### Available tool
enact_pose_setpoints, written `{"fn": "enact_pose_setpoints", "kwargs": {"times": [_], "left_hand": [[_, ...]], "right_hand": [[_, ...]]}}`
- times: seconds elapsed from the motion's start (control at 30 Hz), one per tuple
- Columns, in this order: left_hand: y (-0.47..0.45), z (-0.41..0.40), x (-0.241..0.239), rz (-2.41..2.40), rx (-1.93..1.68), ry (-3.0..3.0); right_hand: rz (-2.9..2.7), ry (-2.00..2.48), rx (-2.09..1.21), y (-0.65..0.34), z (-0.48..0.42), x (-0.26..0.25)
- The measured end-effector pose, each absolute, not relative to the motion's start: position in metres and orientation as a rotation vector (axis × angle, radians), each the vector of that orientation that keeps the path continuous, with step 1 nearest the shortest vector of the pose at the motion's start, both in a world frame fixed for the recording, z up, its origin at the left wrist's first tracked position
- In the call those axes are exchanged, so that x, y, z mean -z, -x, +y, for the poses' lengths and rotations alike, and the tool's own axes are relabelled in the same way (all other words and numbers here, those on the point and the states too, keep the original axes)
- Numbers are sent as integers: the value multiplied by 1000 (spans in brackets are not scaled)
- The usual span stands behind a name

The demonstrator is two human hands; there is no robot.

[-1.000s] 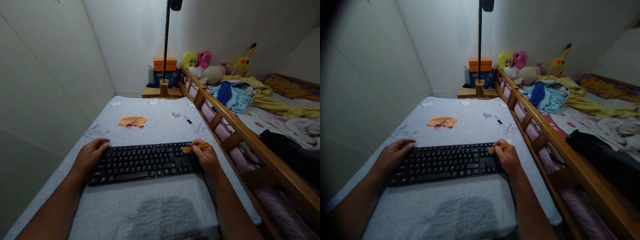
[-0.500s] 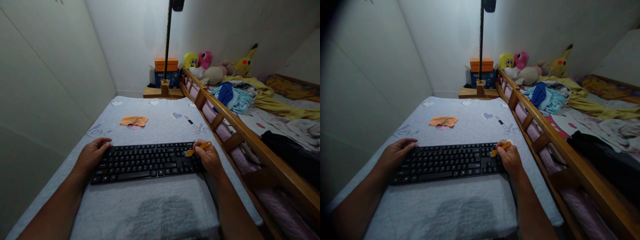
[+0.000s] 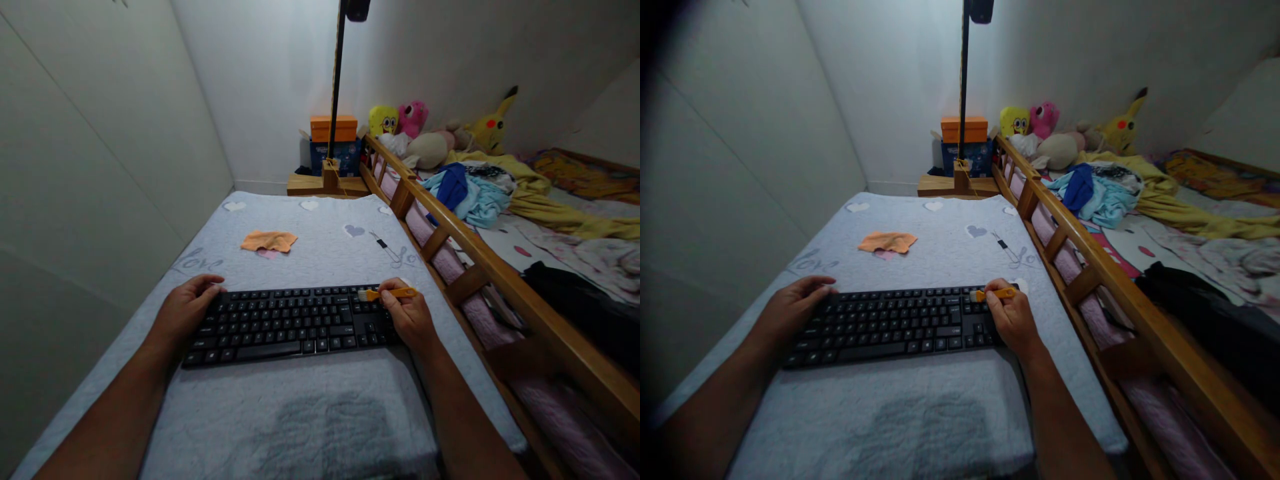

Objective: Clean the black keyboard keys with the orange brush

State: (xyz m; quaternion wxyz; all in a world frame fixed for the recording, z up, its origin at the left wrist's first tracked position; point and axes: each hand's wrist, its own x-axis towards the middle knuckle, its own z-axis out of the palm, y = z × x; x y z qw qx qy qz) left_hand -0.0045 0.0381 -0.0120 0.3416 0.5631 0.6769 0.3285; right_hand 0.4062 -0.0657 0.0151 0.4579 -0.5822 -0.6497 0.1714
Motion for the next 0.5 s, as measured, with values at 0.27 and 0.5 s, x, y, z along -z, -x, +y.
{"fn": "enact_pose_setpoints", "kwargs": {"times": [0.27, 0.5], "left_hand": [[3, 38, 12, 1748, -871, -1432], [2, 37, 10, 1754, -872, -1419]], "right_hand": [[-1636, 1411, -429, -408, -68, -16], [-1643, 1431, -452, -406, -66, -17]]}}
